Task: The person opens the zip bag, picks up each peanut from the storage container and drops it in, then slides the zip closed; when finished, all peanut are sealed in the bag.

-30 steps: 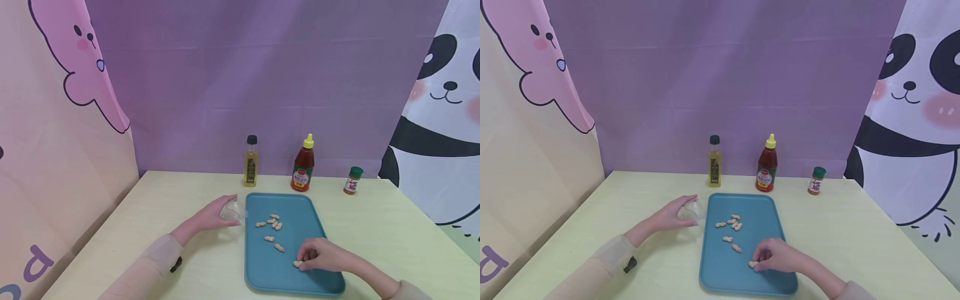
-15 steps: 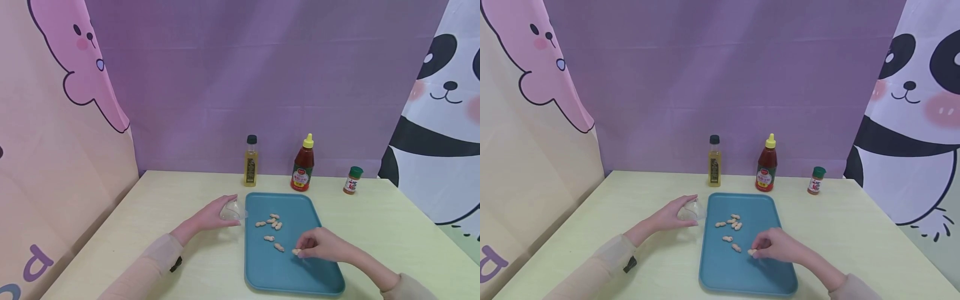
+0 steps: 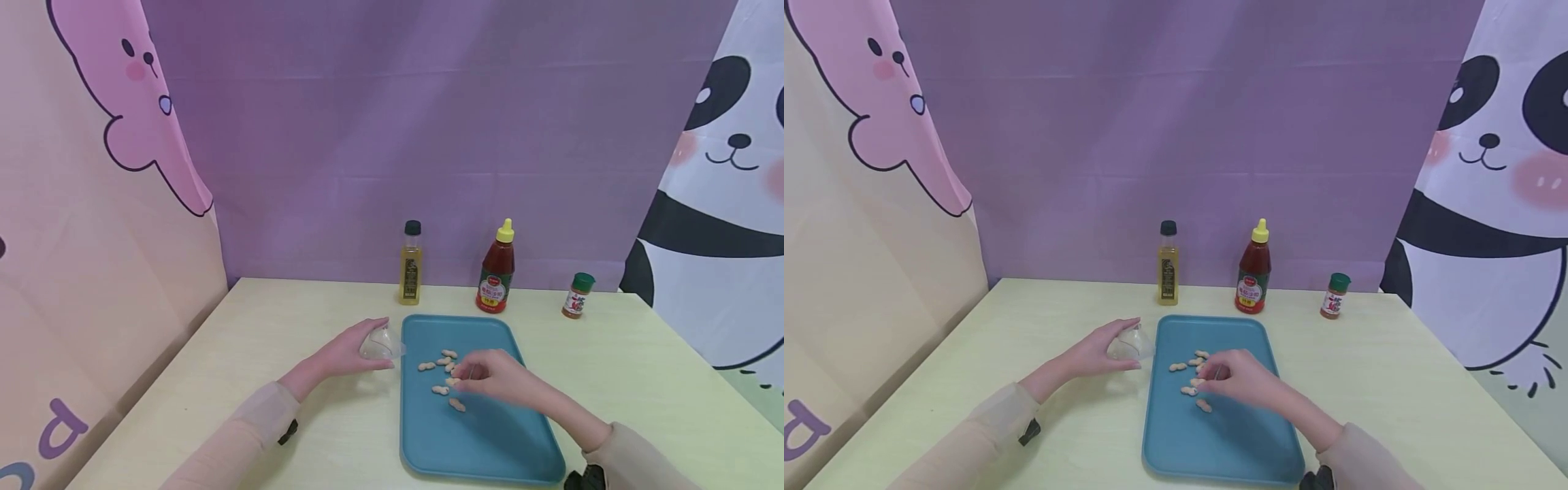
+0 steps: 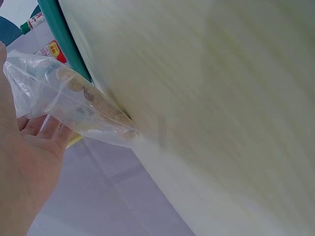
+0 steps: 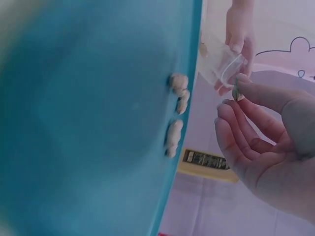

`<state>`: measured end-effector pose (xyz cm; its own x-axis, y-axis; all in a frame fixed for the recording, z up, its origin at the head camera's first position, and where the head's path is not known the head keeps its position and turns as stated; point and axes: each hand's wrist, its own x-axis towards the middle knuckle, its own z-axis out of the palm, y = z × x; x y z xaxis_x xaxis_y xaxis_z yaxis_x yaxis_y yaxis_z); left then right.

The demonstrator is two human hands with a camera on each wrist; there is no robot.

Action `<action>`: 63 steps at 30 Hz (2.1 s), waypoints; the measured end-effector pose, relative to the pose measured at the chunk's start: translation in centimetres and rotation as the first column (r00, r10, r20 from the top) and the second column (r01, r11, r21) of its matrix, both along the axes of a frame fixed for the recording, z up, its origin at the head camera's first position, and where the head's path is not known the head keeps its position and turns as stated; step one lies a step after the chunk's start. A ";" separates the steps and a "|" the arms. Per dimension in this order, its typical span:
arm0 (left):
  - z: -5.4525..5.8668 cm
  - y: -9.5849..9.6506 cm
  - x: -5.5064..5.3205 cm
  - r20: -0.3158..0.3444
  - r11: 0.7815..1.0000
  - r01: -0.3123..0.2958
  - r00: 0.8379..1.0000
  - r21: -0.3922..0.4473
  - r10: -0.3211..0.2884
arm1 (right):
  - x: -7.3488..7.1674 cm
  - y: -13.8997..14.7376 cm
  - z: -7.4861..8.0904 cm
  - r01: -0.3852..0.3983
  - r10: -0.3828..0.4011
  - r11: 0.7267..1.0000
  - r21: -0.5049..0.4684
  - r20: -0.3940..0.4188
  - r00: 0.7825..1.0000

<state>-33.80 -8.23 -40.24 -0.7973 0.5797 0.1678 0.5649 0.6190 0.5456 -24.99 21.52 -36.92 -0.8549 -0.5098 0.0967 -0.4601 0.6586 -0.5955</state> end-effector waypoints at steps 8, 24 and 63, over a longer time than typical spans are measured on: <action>0.1 0.0 0.1 -0.011 1.000 0.013 1.000 0.015 -0.013 | -1.4 -3.0 0.6 0.038 -0.042 0.997 -0.067 -0.052 0.998; 0.0 -0.1 -0.1 -0.013 0.999 0.035 0.999 0.036 -0.034 | -4.6 -7.1 0.0 0.089 -0.105 0.989 -0.117 -0.143 0.984; 0.1 -0.1 0.2 -0.027 0.999 0.035 0.999 0.024 -0.035 | -1.7 -3.1 0.2 0.079 -0.086 0.993 -0.087 -0.082 0.993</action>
